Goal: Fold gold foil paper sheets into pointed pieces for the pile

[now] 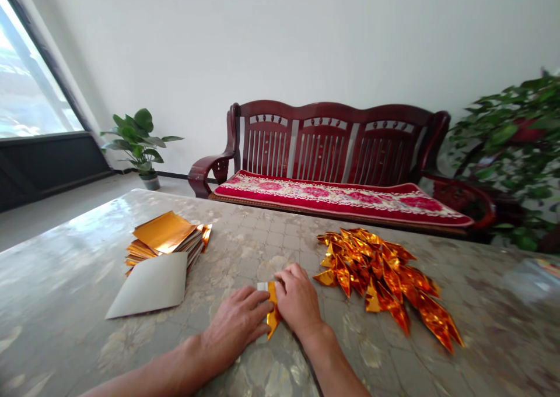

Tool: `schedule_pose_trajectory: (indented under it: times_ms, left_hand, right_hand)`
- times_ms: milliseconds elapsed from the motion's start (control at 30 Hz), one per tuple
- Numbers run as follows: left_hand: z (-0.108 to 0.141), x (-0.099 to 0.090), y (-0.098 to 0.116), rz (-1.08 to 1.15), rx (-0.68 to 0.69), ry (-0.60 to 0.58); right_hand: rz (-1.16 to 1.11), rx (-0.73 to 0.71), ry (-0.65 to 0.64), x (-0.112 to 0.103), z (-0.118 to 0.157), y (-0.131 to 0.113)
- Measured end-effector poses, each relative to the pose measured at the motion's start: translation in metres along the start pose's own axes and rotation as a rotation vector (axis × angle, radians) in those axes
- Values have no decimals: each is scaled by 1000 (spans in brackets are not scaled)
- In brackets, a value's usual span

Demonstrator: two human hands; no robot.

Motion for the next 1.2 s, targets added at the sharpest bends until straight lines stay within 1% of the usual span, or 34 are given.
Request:
schedule_pose_trajectory:
  times_ms: [133,333,533,700,867,1000,1200]
  left_hand:
    - [2,-1,6,-11,-15,-15]
    - [1,-1,6,-49,-28,0]
    - [0,0,8,-53,-25,-30]
    - [0,1,8,-50,-11,-15]
    - [1,3,9,-63,6,2]
    - [1,2,11,-69,8,4]
    - [1,1,9,-65,-9,8]
  right_hand:
    - [90,18,-26,0,-1,-5]
    - [156,53,-51,-1,-2,-7]
    - [235,147,-117,0,-1,-2]
    - [306,157,-124,-1,-2,-7]
    - [246,181,-140,-1,-4,-5]
    - [149,256,-166,-1,-4,3]
    - [179,288,-187,-1,-5,3]
Point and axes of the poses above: each hand's wrist, its own z-axis away from the middle knuckle, its own x-axis out of the palm, y = z × x, the point moved 8 cm from there along -z, towards the middle knuckle, and after that the axes turned 3 degrees about -y, right-handed, at the moved point
